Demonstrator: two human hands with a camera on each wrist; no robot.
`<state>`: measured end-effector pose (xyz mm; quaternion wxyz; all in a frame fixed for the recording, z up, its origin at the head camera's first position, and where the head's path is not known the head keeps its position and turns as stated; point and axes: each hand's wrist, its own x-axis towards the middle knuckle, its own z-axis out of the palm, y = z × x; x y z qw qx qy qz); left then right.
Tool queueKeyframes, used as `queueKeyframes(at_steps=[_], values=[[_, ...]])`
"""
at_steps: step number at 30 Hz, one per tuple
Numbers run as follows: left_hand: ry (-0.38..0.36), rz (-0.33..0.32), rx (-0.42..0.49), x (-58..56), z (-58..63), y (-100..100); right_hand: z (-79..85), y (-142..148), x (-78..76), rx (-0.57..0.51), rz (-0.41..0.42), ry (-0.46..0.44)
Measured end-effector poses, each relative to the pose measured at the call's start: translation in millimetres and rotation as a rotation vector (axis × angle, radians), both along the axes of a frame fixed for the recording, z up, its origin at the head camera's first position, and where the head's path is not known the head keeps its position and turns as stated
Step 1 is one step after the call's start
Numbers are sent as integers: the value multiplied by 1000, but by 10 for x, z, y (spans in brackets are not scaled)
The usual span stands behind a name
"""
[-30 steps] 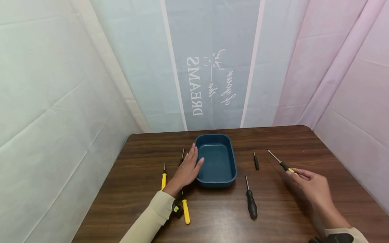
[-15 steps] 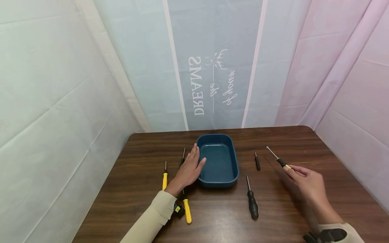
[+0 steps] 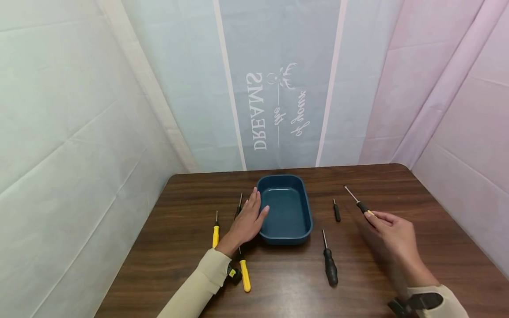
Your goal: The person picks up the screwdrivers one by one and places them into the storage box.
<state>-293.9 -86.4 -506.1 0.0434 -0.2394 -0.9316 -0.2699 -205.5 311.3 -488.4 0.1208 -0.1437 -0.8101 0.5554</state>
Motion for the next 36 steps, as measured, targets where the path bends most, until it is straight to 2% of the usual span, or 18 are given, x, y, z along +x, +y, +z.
queueKeyframes(at_steps=[5, 12, 21, 30, 36], values=[[7, -4, 4, -1, -12, 3, 22, -46, -19, -9, 25, -2], [15, -7, -5, -2, -6, 2, 53, -123, -40, -79, 53, 54], [-6, 13, -25, 6, 13, 5, 112, -230, -58, -60, 64, 56], [6, 15, -60, 10, 19, 5, 171, -399, -65, -30, 89, 62], [21, 17, -77, -15, 19, 12, 206, -556, -74, -53, 121, 90]])
